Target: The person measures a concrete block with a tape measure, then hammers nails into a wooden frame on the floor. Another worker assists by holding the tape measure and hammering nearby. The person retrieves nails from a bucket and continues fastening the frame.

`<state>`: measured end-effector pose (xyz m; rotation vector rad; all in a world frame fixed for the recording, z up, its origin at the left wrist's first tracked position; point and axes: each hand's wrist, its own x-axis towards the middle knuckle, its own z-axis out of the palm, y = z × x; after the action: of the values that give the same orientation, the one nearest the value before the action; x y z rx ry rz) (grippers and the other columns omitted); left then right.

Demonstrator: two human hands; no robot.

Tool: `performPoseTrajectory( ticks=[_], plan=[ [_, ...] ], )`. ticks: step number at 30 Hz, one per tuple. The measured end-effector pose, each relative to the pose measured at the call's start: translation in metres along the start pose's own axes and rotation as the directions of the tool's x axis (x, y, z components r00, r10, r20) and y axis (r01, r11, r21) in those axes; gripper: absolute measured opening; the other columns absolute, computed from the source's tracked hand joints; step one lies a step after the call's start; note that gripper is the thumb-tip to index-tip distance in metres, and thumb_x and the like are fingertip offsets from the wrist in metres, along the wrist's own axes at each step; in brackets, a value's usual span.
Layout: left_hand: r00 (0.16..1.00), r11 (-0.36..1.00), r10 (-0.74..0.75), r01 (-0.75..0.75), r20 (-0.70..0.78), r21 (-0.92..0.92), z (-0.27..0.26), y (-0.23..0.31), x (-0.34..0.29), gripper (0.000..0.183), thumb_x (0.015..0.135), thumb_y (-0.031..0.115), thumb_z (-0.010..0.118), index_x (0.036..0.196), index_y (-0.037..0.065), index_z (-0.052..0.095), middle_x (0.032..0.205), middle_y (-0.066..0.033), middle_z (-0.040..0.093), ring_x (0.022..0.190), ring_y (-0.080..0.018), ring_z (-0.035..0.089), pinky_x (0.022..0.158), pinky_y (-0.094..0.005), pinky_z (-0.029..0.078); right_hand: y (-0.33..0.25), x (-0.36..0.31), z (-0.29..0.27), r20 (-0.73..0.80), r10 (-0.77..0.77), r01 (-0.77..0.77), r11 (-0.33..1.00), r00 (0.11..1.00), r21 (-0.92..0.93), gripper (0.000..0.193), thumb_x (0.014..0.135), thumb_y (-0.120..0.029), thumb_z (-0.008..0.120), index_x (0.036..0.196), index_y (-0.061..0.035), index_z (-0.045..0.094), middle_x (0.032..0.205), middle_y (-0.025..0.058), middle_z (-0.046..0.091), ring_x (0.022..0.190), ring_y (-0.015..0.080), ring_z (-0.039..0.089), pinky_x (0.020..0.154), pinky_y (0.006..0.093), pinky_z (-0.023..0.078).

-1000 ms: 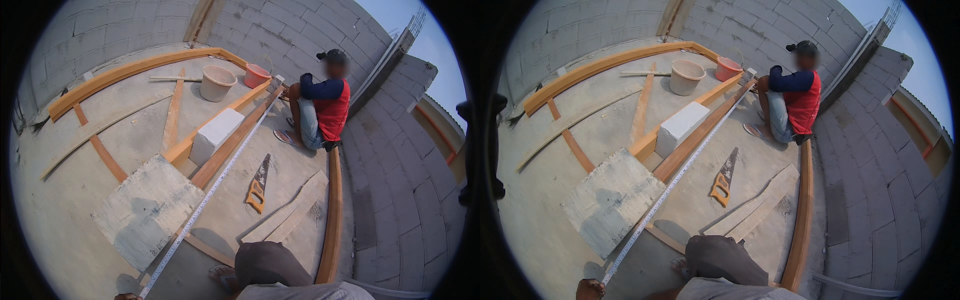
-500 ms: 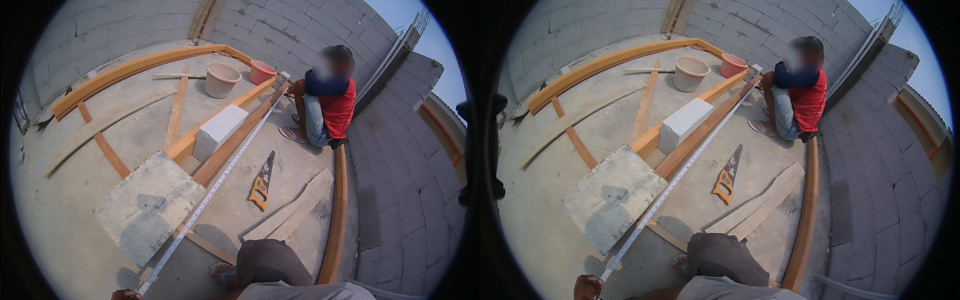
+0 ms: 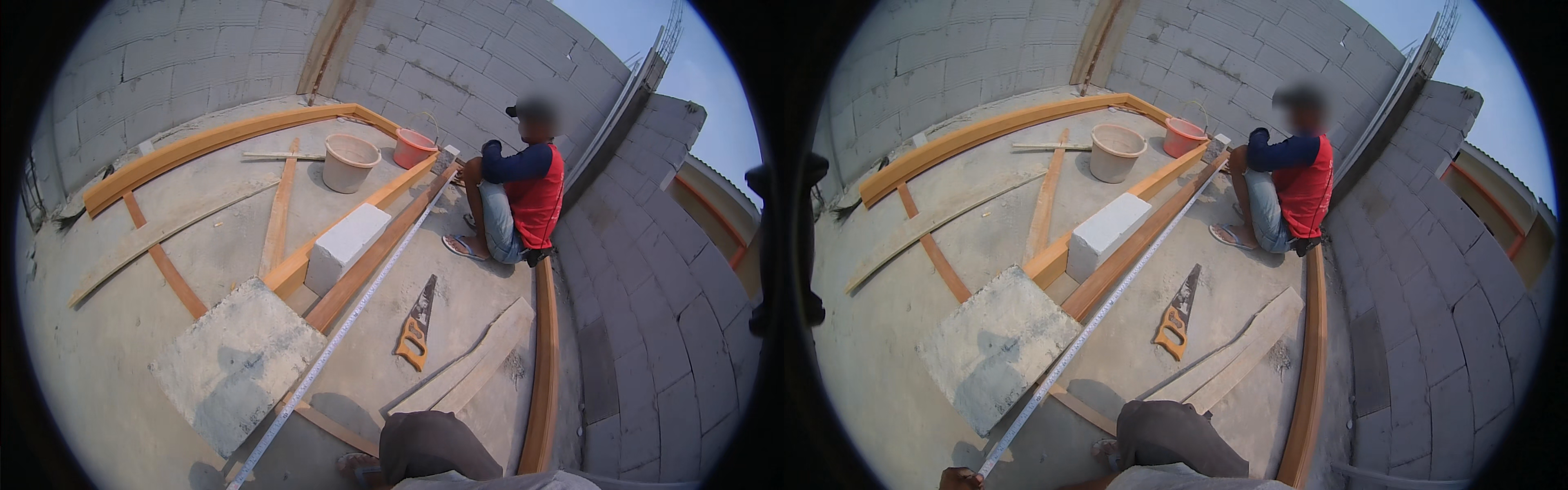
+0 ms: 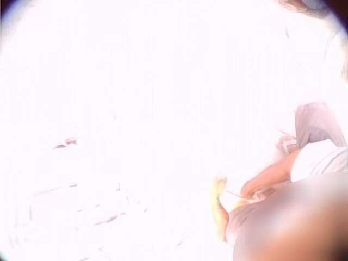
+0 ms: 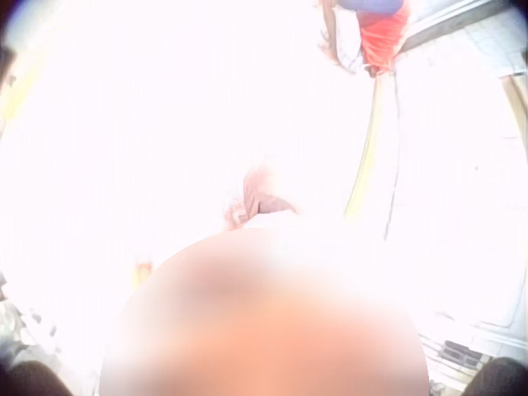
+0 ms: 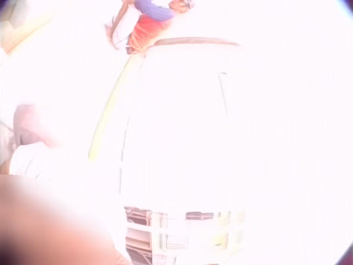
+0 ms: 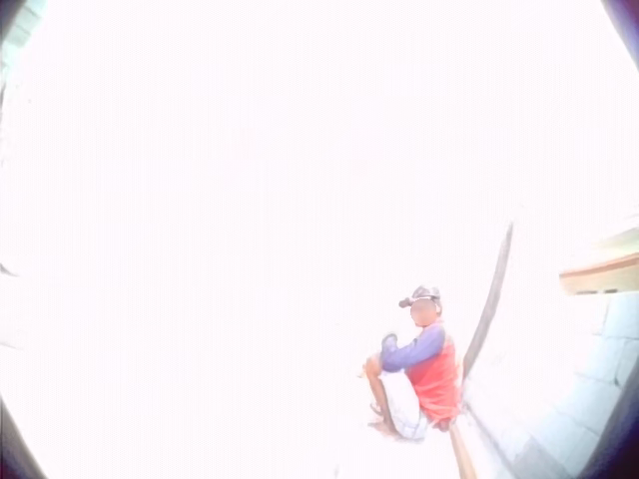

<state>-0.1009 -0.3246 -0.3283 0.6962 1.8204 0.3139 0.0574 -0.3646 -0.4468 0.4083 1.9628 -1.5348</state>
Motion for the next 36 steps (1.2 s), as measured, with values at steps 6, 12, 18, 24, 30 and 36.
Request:
performPoseTrajectory(
  ticks=[6, 12, 18, 24, 30, 36],
  plan=[
    [1.0, 1.0, -0.004, 0.004, 0.0, -0.008, -0.006, 0.011, -0.011, 0.02, 0.088, 0.015, 0.072, 0.081, -0.004, 0.073, 0.069, -0.0085, 0.069, 0.064, -0.0145, 0.064, 0.061, -0.03, 0.05, -0.027, -0.038, -0.029, -0.03, 0.03, -0.03, 0.999, 0.999, 0.021, 0.04, 0.087, -0.029, 0.062, 0.112, 0.0009, 0.07, 0.114, 0.0212, 0.07, 0.111, 0.034, 0.065, 0.093, 0.0448, 0.051],
    [0.998, 0.998, 0.055, -0.055, 0.03, 0.0, -0.025, 0.012, -0.028, 0.025, 0.091, 0.024, 0.071, 0.083, 0.001, 0.072, 0.058, -0.003, 0.058, 0.047, -0.0118, 0.046, 0.047, -0.0307, 0.037, -0.05, -0.052, -0.001, 0.036, 0.129, -0.127, 0.99, 0.991, -0.056, 0.04, 0.089, -0.029, 0.06, 0.113, 0.0014, 0.07, 0.116, 0.0212, 0.069, 0.113, 0.034, 0.065, 0.094, 0.0447, 0.051],
    [0.999, 0.984, -0.047, 0.045, 0.007, 0.172, -0.034, 0.01, -0.042, 0.036, 0.092, 0.04, 0.07, 0.084, 0.006, 0.073, 0.069, -0.0032, 0.064, 0.065, -0.0144, 0.056, 0.065, -0.0327, 0.044, -0.059, -0.048, 0.028, -0.077, 0.038, -0.035, 0.999, 0.996, 0.03, 0.034, 0.088, -0.032, 0.062, 0.099, -0.0015, 0.072, 0.099, 0.0203, 0.072, 0.097, 0.0344, 0.07, 0.085, 0.0463, 0.051],
    [0.999, 0.999, 0.014, -0.015, 0.035, 0.029, -0.027, 0.01, -0.032, 0.028, 0.088, 0.03, 0.075, 0.085, 0.003, 0.076, 0.068, -0.0054, 0.068, 0.059, -0.0143, 0.057, 0.058, -0.0314, 0.045, -0.077, -0.051, 0.019, 0.068, 0.074, -0.082, 0.989, 0.995, 0.124, 0.033, 0.084, -0.023, 0.063, 0.106, 0.0005, 0.072, 0.11, 0.0228, 0.071, 0.108, 0.0365, 0.068, 0.092, 0.046, 0.05],
    [0.997, 0.993, 0.023, -0.014, 0.078, -0.121, -0.03, -0.014, -0.008, 0.017, 0.087, 0.009, 0.073, 0.075, -0.004, 0.072, 0.065, -0.0094, 0.068, 0.056, -0.0155, 0.064, 0.054, -0.0313, 0.05, -0.059, -0.041, -0.01, 0.004, -0.024, 0.024, 0.999, 1.0, 0.028, 0.033, 0.083, -0.024, 0.066, 0.106, -0.0025, 0.073, 0.113, 0.0197, 0.071, 0.108, 0.0342, 0.067, 0.09, 0.0432, 0.052],
    [0.998, 0.998, 0.016, -0.013, 0.057, -0.054, -0.024, -0.036, 0.013, 0.017, 0.086, 0.009, 0.073, 0.074, -0.003, 0.072, 0.065, -0.0094, 0.069, 0.056, -0.0156, 0.064, 0.054, -0.0315, 0.05, -0.048, -0.031, -0.011, 0.076, -0.069, 0.077, 0.992, 0.995, -0.104, 0.03, 0.082, -0.023, 0.066, 0.104, -0.0039, 0.074, 0.11, 0.0181, 0.072, 0.106, 0.0337, 0.068, 0.089, 0.0429, 0.053]
  ],
)
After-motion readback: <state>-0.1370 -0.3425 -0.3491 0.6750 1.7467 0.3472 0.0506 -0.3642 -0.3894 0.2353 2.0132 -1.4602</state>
